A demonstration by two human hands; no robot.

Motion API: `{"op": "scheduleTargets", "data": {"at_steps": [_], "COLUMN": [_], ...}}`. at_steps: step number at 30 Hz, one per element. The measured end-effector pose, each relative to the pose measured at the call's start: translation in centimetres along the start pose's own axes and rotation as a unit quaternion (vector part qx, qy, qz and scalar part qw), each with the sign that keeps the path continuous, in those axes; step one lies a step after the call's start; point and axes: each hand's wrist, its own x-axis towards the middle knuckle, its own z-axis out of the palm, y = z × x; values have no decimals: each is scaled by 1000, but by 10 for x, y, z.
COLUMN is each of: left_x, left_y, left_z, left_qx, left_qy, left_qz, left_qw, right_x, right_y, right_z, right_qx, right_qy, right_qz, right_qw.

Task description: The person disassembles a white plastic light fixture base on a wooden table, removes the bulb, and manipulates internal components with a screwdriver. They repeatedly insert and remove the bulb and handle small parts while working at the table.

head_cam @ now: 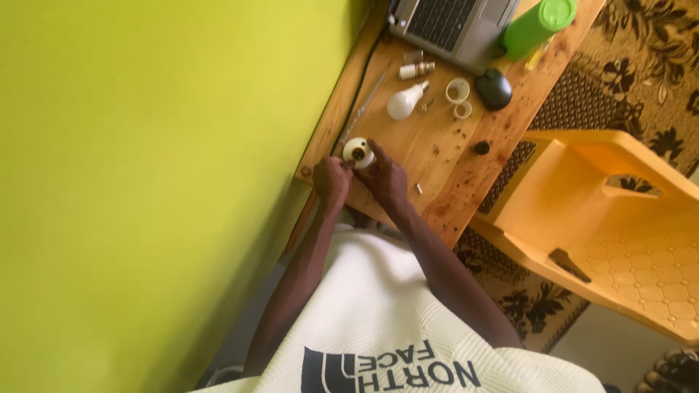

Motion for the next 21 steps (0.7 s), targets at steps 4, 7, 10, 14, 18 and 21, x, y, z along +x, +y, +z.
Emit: {"op": "scheduleTargets", "data": {"at_steps": [4,7,10,14,18,21], "left_x": [-6,-8,-1,0,1,1], "left_y": [-1,-8,-14,-25,-22,-8], "left_z": [3,2,3,6,-3,-18], "left_qx": [-2,-25,-4,-154,-20,-25], "left_qy": [3,-11,-7,-77,68,108], "left_qz": [23,20,54,-77,-2,29], "left_qw": [1000,999,998,982,998,993], "right_x": [1,0,2,1,3,2], "right_y": [-4,-9,-12,-11,-5,0], "right_z": [-5,-7,-14,-17,-18,-21], "right_qx": [39,6,2,9,30,31], "right_qy": [-39,-46,-69,-87,-103,-116], "right_qz": [44,52,49,65,51,53], "right_qw": [998,998,996,994,993,991]}}
